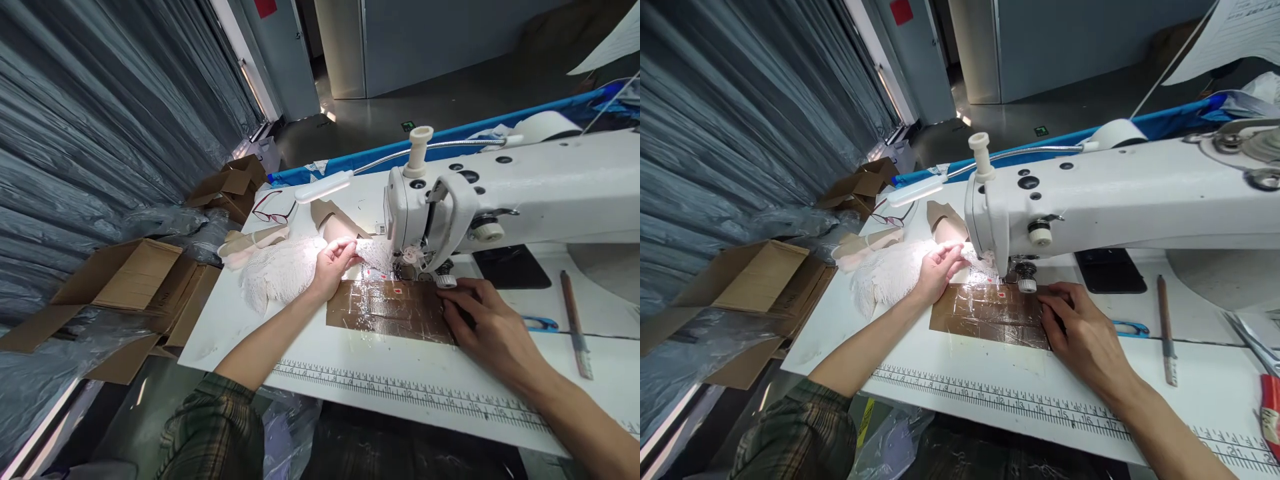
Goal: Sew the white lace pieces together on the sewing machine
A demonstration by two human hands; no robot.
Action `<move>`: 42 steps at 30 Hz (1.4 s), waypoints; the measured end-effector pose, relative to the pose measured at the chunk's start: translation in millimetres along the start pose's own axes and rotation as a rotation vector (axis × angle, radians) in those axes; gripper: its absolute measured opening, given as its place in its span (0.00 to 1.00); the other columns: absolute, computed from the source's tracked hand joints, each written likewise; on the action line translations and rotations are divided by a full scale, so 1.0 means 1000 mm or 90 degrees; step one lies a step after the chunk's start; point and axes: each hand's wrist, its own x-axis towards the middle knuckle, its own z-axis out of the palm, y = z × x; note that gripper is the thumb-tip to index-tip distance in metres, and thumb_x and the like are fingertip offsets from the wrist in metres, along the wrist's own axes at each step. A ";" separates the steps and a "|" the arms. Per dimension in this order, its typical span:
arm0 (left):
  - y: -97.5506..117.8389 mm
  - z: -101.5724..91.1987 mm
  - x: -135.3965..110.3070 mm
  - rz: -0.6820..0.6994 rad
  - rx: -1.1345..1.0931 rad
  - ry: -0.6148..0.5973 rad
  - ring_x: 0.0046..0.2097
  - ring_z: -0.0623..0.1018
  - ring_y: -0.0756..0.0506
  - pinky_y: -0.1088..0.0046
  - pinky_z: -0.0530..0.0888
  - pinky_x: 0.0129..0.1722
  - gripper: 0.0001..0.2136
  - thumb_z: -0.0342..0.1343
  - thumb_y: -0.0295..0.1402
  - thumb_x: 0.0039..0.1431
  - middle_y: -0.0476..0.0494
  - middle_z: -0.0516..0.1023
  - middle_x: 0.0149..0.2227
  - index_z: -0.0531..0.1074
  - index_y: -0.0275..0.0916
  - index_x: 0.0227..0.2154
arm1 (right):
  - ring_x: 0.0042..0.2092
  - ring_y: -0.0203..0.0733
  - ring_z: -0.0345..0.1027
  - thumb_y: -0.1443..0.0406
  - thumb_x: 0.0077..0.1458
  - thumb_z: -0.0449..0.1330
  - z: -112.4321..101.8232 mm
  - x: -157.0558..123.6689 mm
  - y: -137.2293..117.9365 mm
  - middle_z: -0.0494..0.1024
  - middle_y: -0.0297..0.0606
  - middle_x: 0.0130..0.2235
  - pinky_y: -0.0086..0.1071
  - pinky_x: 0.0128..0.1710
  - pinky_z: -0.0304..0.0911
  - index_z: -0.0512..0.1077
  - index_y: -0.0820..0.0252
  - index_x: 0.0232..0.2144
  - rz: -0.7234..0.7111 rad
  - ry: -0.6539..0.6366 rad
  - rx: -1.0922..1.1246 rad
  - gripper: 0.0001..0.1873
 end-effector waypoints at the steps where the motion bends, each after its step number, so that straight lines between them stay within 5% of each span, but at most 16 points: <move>1: -0.002 -0.001 0.000 0.006 0.008 0.004 0.39 0.80 0.48 0.65 0.79 0.48 0.15 0.70 0.37 0.51 0.45 0.80 0.36 0.76 0.33 0.38 | 0.43 0.49 0.75 0.60 0.65 0.49 0.000 0.000 0.000 0.72 0.49 0.51 0.39 0.35 0.73 0.76 0.60 0.45 0.002 0.000 -0.002 0.18; 7: -0.009 -0.003 0.000 0.032 0.026 0.035 0.42 0.81 0.46 0.63 0.80 0.48 0.14 0.70 0.33 0.48 0.43 0.81 0.38 0.76 0.33 0.36 | 0.43 0.48 0.74 0.61 0.65 0.50 0.001 -0.001 0.002 0.72 0.49 0.51 0.38 0.34 0.73 0.77 0.60 0.43 -0.004 0.004 -0.007 0.17; 14: -0.003 -0.003 0.000 0.021 -0.001 0.010 0.37 0.82 0.47 0.62 0.79 0.49 0.13 0.62 0.34 0.60 0.48 0.78 0.28 0.73 0.33 0.44 | 0.44 0.46 0.73 0.62 0.65 0.51 0.002 -0.002 0.005 0.71 0.48 0.51 0.36 0.35 0.72 0.76 0.61 0.44 -0.024 0.005 -0.017 0.15; 19: 0.000 -0.001 0.001 0.014 -0.046 0.006 0.38 0.81 0.47 0.62 0.79 0.48 0.12 0.58 0.36 0.63 0.46 0.76 0.29 0.73 0.32 0.42 | 0.44 0.47 0.73 0.62 0.65 0.52 0.003 -0.003 0.005 0.71 0.47 0.50 0.37 0.36 0.71 0.76 0.60 0.43 -0.026 0.005 -0.016 0.15; 28: 0.002 -0.001 -0.004 0.072 0.155 -0.006 0.35 0.75 0.54 0.77 0.76 0.41 0.15 0.61 0.22 0.55 0.51 0.72 0.33 0.71 0.33 0.46 | 0.43 0.45 0.73 0.62 0.65 0.52 0.005 -0.003 0.007 0.71 0.46 0.49 0.36 0.35 0.71 0.76 0.59 0.43 -0.047 0.032 -0.010 0.14; 42: 0.005 -0.001 -0.004 0.030 0.104 -0.043 0.37 0.78 0.51 0.72 0.77 0.43 0.18 0.58 0.18 0.53 0.48 0.76 0.33 0.69 0.31 0.48 | 0.42 0.45 0.73 0.62 0.65 0.52 0.005 -0.004 0.009 0.71 0.46 0.49 0.36 0.34 0.70 0.75 0.59 0.43 -0.059 0.038 -0.004 0.14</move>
